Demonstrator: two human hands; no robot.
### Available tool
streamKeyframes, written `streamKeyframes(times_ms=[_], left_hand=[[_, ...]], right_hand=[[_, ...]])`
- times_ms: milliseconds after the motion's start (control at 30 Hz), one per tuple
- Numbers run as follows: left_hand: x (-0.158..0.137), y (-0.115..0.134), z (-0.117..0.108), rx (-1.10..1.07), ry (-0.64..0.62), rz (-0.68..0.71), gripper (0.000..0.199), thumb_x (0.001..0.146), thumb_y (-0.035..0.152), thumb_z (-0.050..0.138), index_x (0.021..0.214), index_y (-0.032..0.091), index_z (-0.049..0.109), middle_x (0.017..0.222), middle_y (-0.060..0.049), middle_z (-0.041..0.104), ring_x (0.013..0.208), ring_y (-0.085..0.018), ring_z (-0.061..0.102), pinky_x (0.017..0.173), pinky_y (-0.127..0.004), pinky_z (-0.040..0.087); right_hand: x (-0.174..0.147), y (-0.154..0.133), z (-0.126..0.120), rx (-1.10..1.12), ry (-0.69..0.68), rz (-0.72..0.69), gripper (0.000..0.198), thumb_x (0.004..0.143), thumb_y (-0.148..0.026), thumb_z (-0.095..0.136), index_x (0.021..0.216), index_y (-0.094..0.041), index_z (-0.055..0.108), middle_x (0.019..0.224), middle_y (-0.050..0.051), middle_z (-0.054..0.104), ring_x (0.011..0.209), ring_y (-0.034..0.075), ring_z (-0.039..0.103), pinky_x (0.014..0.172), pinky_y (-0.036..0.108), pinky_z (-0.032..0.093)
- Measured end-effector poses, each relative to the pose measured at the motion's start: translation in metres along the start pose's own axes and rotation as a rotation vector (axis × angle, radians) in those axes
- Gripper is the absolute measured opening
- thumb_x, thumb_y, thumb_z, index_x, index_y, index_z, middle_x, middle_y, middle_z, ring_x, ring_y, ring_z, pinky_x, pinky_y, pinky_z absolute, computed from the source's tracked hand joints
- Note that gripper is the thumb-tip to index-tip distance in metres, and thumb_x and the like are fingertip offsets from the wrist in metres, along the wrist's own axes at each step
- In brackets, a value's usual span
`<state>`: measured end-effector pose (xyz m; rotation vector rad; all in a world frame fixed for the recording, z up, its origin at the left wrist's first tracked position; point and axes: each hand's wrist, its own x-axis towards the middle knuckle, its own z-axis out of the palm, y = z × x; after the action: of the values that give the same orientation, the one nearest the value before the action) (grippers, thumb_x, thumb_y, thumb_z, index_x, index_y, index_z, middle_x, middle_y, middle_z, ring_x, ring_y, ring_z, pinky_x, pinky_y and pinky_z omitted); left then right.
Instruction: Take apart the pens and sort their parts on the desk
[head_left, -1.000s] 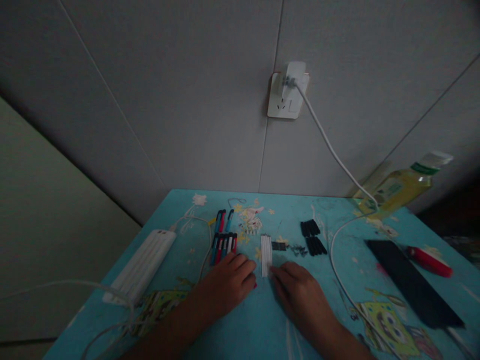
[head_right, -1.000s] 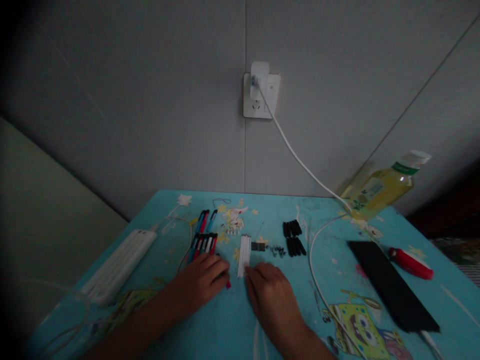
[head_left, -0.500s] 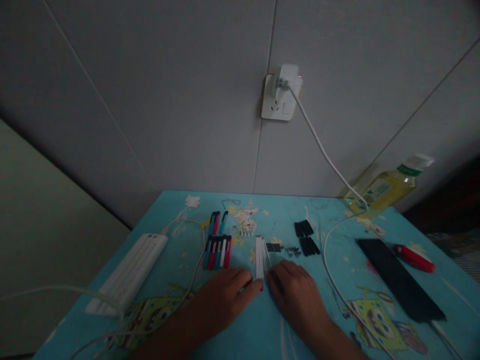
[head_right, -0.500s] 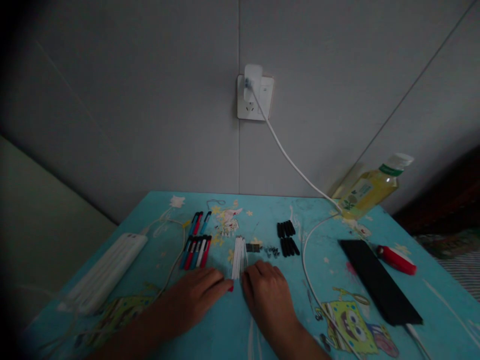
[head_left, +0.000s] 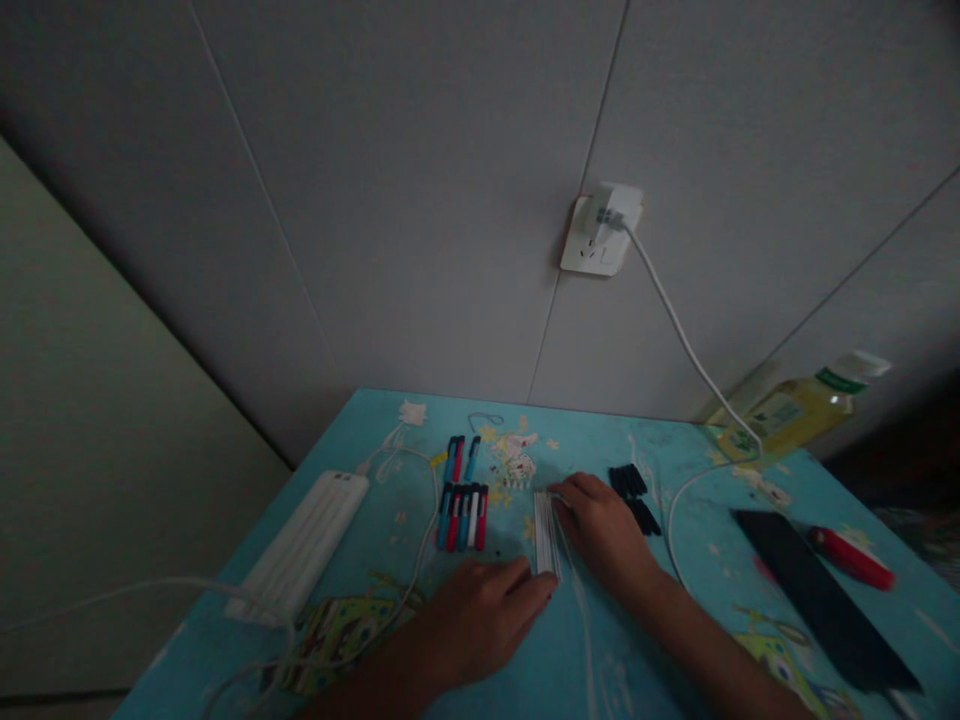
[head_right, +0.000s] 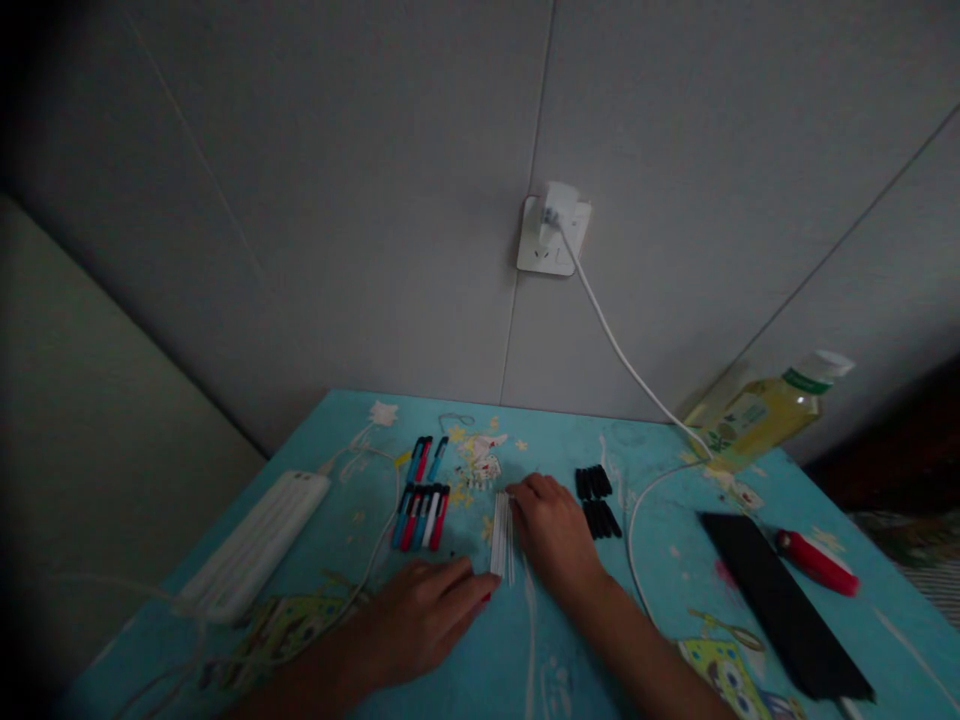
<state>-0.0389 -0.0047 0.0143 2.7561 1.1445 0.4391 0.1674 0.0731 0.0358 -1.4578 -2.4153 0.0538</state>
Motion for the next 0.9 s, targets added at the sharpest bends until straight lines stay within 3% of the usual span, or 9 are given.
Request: streamKeyframes(times_ms=[167,433,500,567,667,800,900], left_hand=[[-0.001,0.002,-0.002,-0.005,0.017,0.029,0.023,0.1,0.023,0.046,0.121,0.026,0.055,0.089,-0.001,0.063,0.074,-0.017,0.063,0.064,-0.029,0.049],[0.0,-0.003,0.001,-0.226,0.092,-0.062,0.023,0.102,0.026,0.041,0.12,0.025,0.055,0.095,-0.003,0.065,0.078,-0.017,0.063,0.072,-0.028,0.05],[0.001,-0.004,0.001,-0.388,0.136,-0.134,0.024,0.102,0.025,0.039,0.121,0.025,0.054,0.1,-0.004,0.066,0.086,-0.018,0.064,0.079,-0.029,0.049],[0.003,-0.004,0.0,-0.585,0.177,-0.223,0.023,0.103,0.024,0.038,0.12,0.024,0.053,0.105,-0.004,0.066,0.093,-0.017,0.062,0.084,-0.028,0.048],[0.005,-0.002,0.002,-0.811,0.186,-0.361,0.018,0.102,0.03,0.042,0.111,0.022,0.055,0.102,-0.003,0.065,0.092,-0.016,0.06,0.083,-0.027,0.046],[0.006,0.004,0.011,-1.0,0.127,-0.418,0.025,0.103,0.039,0.04,0.096,0.019,0.054,0.084,-0.001,0.057,0.075,-0.014,0.052,0.069,-0.024,0.042],[0.003,0.01,0.017,-1.183,0.073,-0.475,0.031,0.102,0.046,0.04,0.094,0.019,0.052,0.069,0.004,0.043,0.06,-0.01,0.04,0.054,-0.021,0.033]], right_hand=[[0.039,-0.004,0.0,-0.106,-0.063,-0.061,0.032,0.093,-0.014,0.055,0.12,-0.025,0.067,0.106,0.007,0.066,0.099,0.021,0.06,0.09,0.032,0.046],[0.049,0.0,0.015,-0.122,-0.043,-0.047,0.02,0.094,-0.016,0.055,0.101,-0.021,0.074,0.1,0.01,0.066,0.096,0.025,0.06,0.086,0.038,0.045],[0.038,0.001,0.006,0.059,0.028,-0.021,0.02,0.097,-0.019,0.052,0.1,-0.02,0.072,0.098,0.009,0.067,0.093,0.023,0.061,0.087,0.038,0.046],[0.02,-0.004,-0.006,0.391,0.104,0.027,0.019,0.098,-0.025,0.052,0.098,-0.02,0.071,0.095,0.007,0.069,0.089,0.021,0.063,0.083,0.034,0.049],[-0.013,-0.019,-0.016,0.76,0.115,0.15,0.017,0.096,-0.031,0.057,0.094,-0.022,0.07,0.087,0.004,0.07,0.081,0.018,0.065,0.074,0.03,0.052],[-0.044,-0.038,-0.008,0.962,0.14,0.069,0.01,0.092,-0.024,0.063,0.094,-0.024,0.074,0.094,0.003,0.068,0.088,0.017,0.065,0.078,0.029,0.053],[-0.052,-0.044,0.001,1.01,0.146,0.041,0.015,0.091,-0.02,0.065,0.099,-0.027,0.076,0.095,0.003,0.066,0.089,0.016,0.064,0.078,0.029,0.054]])
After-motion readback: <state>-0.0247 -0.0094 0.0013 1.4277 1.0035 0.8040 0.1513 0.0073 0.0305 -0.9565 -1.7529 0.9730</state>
